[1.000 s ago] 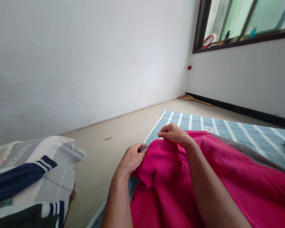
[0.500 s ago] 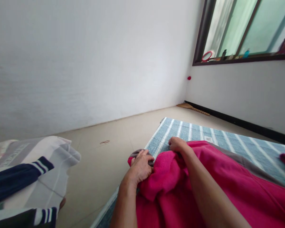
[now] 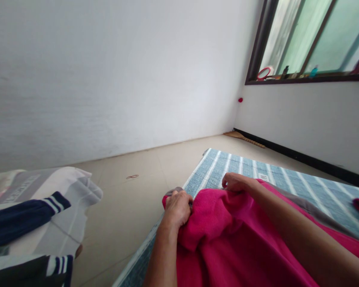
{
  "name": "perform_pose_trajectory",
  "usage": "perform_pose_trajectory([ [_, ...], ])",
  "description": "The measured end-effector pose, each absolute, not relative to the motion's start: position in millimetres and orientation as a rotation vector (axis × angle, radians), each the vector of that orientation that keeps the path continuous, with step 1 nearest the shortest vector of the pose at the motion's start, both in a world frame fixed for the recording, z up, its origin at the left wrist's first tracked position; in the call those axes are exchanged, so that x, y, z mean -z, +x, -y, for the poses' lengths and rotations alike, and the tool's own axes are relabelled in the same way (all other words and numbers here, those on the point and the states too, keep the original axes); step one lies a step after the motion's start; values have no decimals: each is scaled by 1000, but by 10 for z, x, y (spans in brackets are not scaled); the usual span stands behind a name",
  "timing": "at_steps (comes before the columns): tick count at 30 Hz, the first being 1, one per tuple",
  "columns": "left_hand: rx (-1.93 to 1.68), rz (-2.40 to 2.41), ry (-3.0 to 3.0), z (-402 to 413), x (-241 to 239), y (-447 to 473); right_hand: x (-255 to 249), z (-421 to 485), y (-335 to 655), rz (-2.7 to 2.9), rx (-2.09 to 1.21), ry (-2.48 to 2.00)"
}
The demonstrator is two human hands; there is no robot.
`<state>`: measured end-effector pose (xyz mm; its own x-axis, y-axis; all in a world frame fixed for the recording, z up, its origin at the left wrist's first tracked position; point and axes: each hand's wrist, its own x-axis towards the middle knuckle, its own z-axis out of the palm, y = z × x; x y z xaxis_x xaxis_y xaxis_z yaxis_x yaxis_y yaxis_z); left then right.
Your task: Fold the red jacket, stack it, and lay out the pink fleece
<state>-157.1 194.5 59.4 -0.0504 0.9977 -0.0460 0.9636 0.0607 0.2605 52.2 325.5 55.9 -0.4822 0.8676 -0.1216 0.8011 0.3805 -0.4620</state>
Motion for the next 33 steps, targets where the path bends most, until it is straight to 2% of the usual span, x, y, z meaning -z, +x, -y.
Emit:
perform_pose_trajectory([
  [3, -257, -2140, 1981, -1963, -588, -1582, -575, -3230, 542, 2499, -624, -1649],
  [5, -397, -2209, 1936, -1974, -593, -1618, -604, -3237, 561, 2407, -470, -1729],
  [10, -1149, -2685, 1663, -1983, -615, -1762, -674, -3348, 615, 1954, -50, -1875],
  [13, -1404, -2726, 1559, -1990, -595, -1794, -641, -3429, 591, 1754, 54, -1847],
  [19, -1435, -2628, 1591, -2012, -532, -1759, -513, -3478, 505, 1813, -77, -1828],
  [24, -1352, -2637, 1515, -2008, -543, -1738, -581, -3433, 387, 2090, -174, -1611],
  [33, -1419, -2573, 1426, -2041, -506, -1760, -782, -3352, 332, 2432, -697, -1202],
])
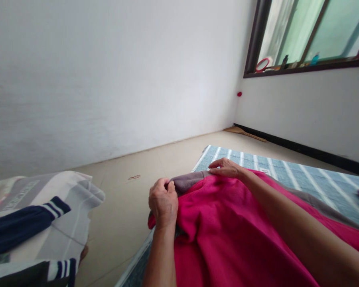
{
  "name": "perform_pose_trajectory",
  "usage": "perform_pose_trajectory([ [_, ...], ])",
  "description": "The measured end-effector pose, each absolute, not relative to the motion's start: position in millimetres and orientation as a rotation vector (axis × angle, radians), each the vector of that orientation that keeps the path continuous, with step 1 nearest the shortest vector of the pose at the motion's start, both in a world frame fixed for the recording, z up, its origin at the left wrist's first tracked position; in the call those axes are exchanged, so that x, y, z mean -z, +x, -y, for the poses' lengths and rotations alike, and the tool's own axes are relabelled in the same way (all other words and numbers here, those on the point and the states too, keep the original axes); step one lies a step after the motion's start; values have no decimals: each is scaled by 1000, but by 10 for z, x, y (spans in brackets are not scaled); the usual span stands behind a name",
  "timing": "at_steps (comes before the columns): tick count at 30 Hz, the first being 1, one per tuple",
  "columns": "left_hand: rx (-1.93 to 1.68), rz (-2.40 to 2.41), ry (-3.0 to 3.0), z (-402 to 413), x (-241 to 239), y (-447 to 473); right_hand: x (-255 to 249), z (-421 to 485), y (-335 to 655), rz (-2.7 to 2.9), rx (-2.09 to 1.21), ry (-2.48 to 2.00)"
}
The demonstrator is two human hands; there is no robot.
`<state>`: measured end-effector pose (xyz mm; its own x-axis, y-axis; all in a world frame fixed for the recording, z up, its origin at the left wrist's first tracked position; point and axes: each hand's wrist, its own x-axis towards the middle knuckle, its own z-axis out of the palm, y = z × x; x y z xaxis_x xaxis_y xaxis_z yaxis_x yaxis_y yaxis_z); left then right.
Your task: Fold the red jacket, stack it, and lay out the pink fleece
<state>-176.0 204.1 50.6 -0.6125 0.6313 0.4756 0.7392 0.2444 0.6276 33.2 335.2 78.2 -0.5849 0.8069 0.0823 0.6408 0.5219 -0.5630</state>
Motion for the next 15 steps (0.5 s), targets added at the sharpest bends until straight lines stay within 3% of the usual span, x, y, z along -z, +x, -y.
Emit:
perform_pose_trajectory([
  [5, 1391, 2365, -1331, -2031, -543, -1744, -791, -3378, 472, 2487, -1045, -1166],
  [15, 1687, 2426, -1412, -2026, -556, -1820, -697, -3150, 448, 2423, -891, -1103],
])
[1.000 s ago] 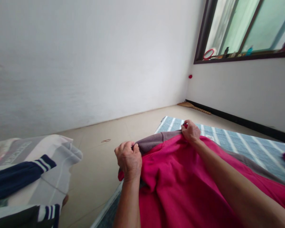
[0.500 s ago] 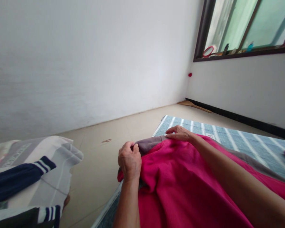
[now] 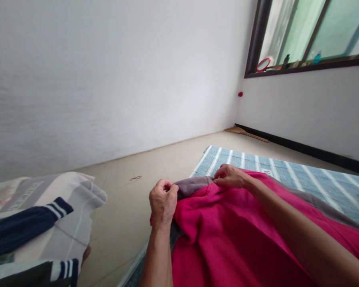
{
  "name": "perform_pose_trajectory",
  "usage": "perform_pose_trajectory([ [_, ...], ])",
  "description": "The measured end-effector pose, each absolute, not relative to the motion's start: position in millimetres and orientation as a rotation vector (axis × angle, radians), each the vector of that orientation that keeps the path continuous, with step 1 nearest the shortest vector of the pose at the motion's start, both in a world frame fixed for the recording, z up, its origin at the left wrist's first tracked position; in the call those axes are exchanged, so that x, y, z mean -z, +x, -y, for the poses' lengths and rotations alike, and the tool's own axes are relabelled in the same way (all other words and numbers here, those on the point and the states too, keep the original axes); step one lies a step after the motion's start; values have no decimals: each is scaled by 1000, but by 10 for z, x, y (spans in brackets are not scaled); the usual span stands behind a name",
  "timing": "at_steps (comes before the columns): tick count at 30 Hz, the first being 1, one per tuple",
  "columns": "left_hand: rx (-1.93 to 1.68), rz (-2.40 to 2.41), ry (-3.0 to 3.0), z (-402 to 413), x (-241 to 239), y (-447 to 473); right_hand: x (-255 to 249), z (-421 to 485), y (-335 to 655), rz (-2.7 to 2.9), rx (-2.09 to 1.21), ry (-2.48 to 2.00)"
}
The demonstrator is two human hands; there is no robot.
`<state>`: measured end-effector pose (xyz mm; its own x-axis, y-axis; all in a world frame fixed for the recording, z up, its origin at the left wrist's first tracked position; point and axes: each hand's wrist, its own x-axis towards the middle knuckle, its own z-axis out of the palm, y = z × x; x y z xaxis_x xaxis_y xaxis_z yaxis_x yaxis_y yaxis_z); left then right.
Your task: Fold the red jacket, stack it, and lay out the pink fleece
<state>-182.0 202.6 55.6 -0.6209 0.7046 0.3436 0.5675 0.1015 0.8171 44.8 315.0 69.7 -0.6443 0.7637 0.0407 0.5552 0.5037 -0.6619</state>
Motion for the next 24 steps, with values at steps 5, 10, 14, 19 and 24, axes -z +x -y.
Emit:
perform_pose_trajectory([
  [5, -1548, -2103, 1371, -2004, -586, -1814, -719, -3040, 220, 2249, -1002, -1002],
  [10, -1550, -2013, 1393, -1974, -620, -1784, -688, -2980, 12, 2311, -986, -1001],
  [14, -1406, -2036, 1441, -1964, -652, -1742, -554, -2969, 5, 2198, -1049, -953],
  [19, -1156, -2072, 1647, -1986, -635, -1695, -421, -2921, 37, 2003, -1186, -871],
  [24, -1069, -2065, 1834, -2013, -583, -1633, -395, -2870, 53, 1856, -1341, -783],
])
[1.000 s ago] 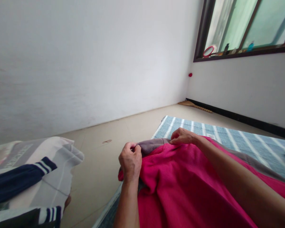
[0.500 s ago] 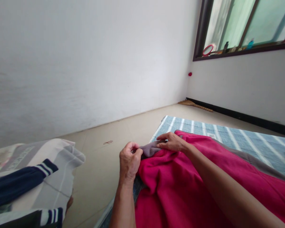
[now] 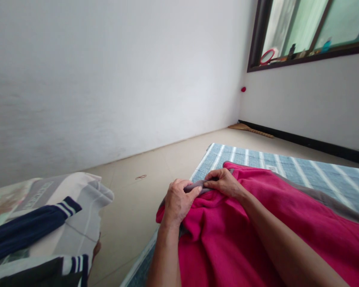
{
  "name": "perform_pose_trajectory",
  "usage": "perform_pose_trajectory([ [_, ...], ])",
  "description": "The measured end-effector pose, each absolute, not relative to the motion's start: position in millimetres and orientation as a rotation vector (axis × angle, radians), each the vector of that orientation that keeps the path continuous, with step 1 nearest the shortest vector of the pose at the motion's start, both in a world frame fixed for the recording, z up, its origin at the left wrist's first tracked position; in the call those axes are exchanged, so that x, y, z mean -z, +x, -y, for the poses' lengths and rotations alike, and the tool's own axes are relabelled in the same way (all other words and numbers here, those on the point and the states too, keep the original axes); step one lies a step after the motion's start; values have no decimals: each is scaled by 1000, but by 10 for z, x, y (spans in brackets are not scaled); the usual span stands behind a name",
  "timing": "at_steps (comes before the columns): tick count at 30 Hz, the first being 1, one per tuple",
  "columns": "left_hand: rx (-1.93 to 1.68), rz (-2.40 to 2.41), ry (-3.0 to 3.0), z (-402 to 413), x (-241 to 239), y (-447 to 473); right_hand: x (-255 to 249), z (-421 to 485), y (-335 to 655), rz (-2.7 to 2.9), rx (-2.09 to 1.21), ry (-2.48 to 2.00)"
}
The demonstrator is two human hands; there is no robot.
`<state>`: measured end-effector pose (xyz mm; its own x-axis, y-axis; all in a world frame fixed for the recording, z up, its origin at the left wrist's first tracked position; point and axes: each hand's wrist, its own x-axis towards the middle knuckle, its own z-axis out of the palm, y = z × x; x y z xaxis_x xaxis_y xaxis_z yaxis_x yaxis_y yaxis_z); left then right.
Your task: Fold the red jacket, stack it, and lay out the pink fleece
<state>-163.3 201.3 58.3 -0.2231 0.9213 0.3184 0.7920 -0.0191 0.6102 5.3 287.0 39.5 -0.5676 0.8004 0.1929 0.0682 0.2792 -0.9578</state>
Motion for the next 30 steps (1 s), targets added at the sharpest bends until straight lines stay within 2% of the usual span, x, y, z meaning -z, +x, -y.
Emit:
perform_pose_trajectory([
  [7, -1065, -2017, 1756, -2032, -544, -1589, -328, -2870, 40, 1835, -1353, -762],
  [21, -1124, -1975, 1789, -2057, -546, -1579, -400, -2801, -16, 2085, -989, -704],
  [27, -1084, -1990, 1775, -2050, -550, -1563, -458, -2749, -55, 2228, -560, -817],
  [30, -1070, -1999, 1773, -2053, -554, -1556, -468, -2731, -70, 2240, -501, -878],
])
